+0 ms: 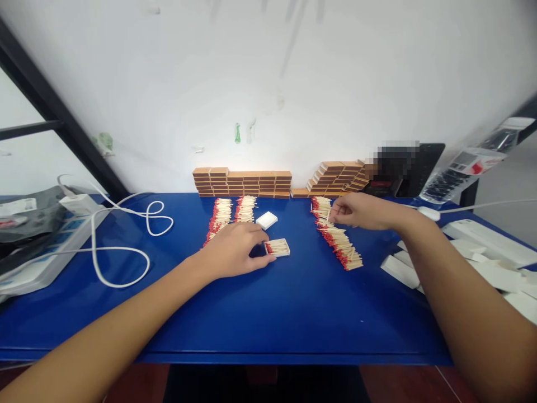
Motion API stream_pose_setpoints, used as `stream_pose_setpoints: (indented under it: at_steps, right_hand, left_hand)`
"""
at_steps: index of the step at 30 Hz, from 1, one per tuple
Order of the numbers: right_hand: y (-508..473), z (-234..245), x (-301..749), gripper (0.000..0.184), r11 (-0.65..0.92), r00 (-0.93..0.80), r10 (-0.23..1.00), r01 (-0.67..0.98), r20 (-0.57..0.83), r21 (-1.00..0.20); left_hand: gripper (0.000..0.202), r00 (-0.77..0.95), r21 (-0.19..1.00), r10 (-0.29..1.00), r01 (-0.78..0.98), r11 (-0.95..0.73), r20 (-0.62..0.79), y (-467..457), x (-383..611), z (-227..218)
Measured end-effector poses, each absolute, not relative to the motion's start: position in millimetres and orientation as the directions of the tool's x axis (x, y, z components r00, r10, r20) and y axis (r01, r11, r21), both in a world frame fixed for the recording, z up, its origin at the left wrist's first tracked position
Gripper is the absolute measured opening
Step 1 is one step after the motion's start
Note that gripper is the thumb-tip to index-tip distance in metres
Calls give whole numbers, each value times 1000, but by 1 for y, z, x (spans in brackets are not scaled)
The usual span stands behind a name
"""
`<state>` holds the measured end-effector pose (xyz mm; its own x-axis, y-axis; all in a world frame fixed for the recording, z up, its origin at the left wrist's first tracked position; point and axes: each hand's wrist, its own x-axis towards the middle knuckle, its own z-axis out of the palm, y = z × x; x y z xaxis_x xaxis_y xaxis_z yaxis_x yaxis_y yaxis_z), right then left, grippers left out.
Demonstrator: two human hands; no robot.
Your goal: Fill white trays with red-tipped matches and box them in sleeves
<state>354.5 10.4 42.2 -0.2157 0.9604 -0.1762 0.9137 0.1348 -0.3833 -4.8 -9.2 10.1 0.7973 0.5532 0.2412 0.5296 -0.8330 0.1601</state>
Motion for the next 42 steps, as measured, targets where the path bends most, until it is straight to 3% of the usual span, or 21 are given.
stream_pose_setpoints:
  at_steps: [5,13,21,27,30,34,38,42]
  right_hand:
    - [3,47,335,43,219,-281,957,860,-69,-462]
    - [-17,34,275,34,362,-459,889,707,-4,-607]
    - [-29,21,253,17,461,-543,840,711,1,-531]
    - [-31,25,251,13,490,-549,835,714,34,-500]
    - [-26,33,261,18,470,-508,859,733,65,-492]
    - [-10,46,301,21,327,-303,945,850,124,-412]
    - [7,48,346,14,123,-144,989,931,-36,-344]
    - [17,36,362,12,83,-139,982,929,-132,-359]
  left_hand:
    - [27,798,177,557,529,-830,231,-9,-4,10]
    - [25,769,194,575,542,-818,279,-7,-5,11]
    - [23,773,180,565,536,-825,289,-8,-3,11]
    - [24,780,199,569,533,-822,261,-8,-3,10]
    - [24,778,210,569,529,-822,268,-8,-4,10]
    - [25,778,204,571,533,-821,262,-8,-4,11]
    - [26,780,188,580,549,-815,234,-8,-4,11]
    - [26,776,181,585,557,-811,236,-8,-5,11]
